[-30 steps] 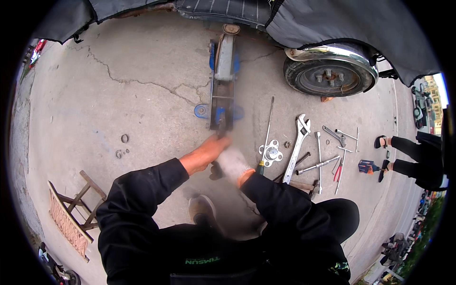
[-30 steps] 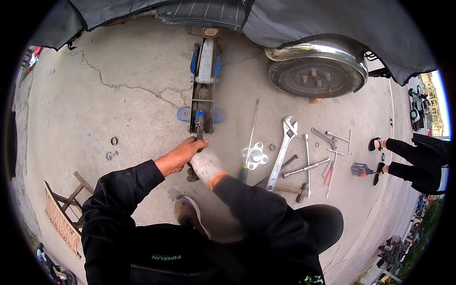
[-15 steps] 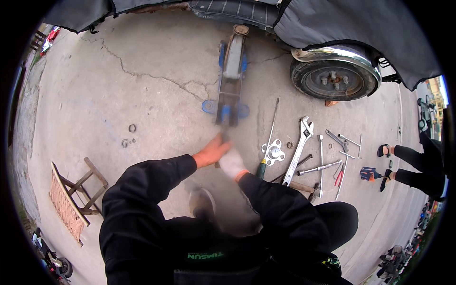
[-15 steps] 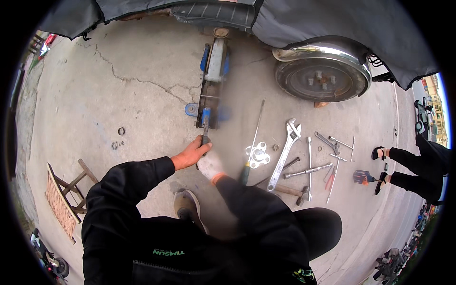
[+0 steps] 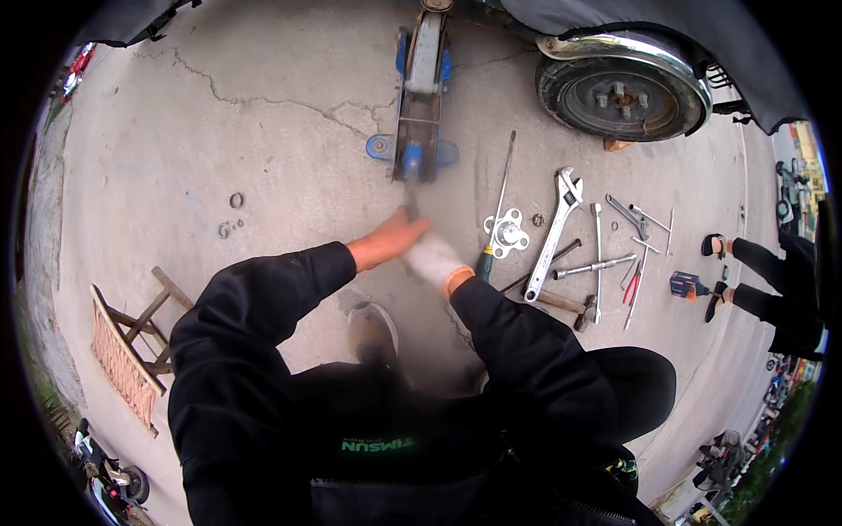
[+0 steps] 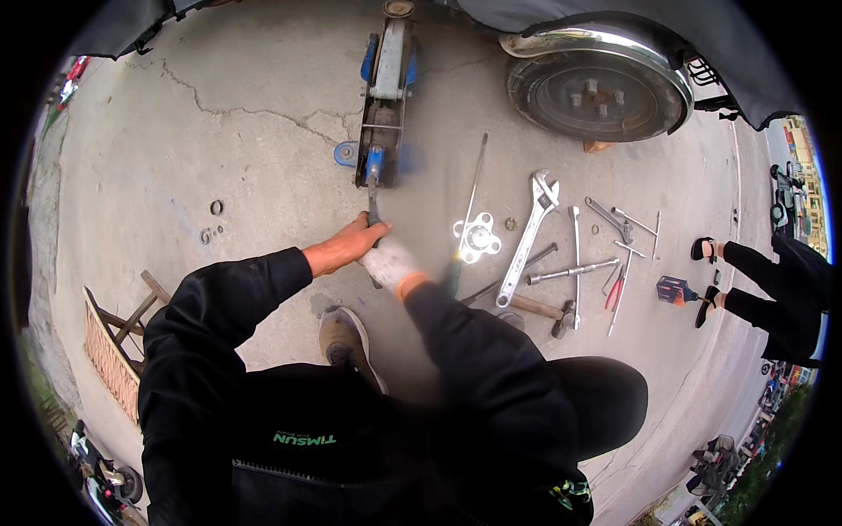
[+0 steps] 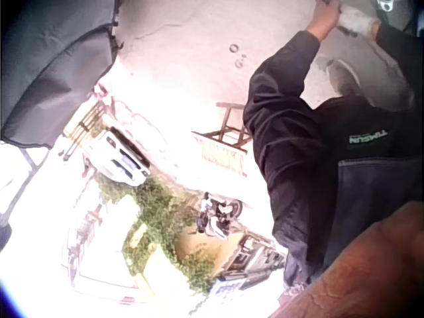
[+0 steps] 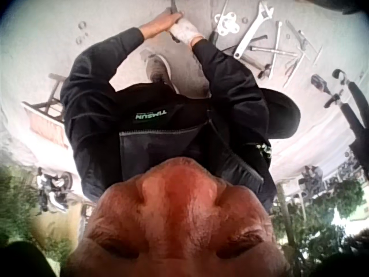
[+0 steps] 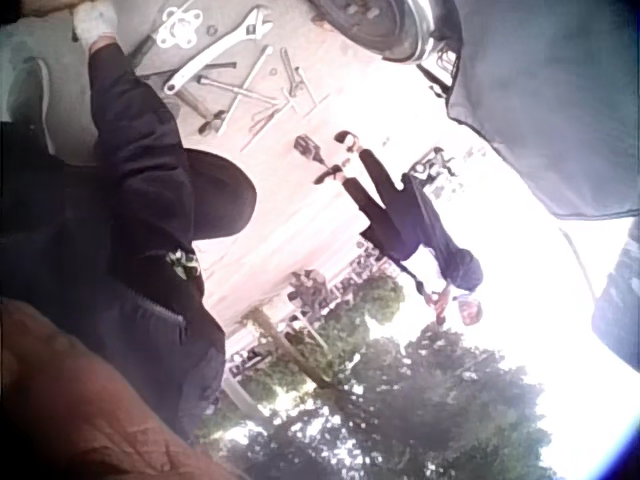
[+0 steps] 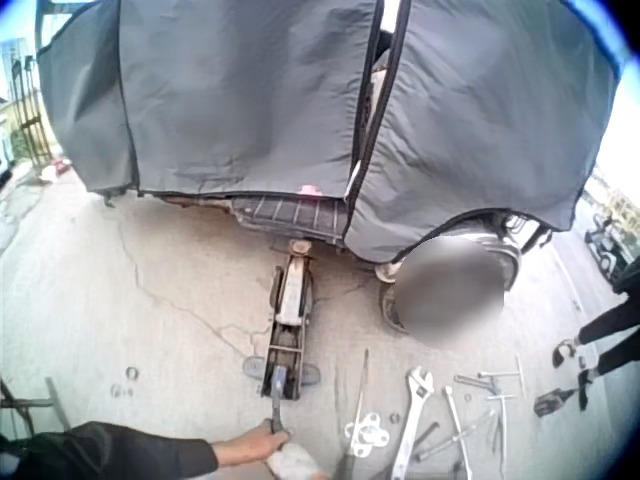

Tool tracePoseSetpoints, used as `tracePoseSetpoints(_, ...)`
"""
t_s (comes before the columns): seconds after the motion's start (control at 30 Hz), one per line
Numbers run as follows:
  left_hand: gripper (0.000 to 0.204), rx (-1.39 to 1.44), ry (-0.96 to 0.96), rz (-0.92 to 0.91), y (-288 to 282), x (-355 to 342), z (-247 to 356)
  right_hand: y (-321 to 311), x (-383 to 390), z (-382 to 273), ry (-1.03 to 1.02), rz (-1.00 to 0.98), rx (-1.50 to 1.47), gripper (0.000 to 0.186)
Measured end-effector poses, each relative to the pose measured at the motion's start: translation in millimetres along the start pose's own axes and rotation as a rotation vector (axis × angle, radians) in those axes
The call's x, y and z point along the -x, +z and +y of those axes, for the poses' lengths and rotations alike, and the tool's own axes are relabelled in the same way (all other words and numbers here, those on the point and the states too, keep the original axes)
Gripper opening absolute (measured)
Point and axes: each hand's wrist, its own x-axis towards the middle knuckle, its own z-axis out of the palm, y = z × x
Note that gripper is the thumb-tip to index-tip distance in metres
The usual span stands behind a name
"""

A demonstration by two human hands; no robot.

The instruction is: The person sits on the ground and uses a hammer to tap a metal part on a vehicle wheel. They then use a wrench to tighten a bolt on the wheel hub. Finally, they use a hammer to adjust a blue hydraulic jack positioned under the vehicle.

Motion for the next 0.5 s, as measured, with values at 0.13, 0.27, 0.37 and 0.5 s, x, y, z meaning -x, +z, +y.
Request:
tracePoseSetpoints(0.13,0.083,-0.007,-0.082,-0.053,23,8,-20,6,19,19,0.215,-0.114,-0.418,0.019)
tracePoseSetpoints(0.27,0.072,0.099,-0.02,-0.146,19,2,-2,0,-4,38,0.187,-0.087,-0.323,0.026)
tracePoseSetpoints(0.37,0.059,0.273,-0.092,-0.146,16,-17,-12,4,-9,23,0.121,0.116,-0.024,0.033)
tracePoseSetpoints(0.5,0.046,0.469,-0.133,-0.18,25,-27,-6,-2,-6,8,0.141,0.312,0.399,0.035)
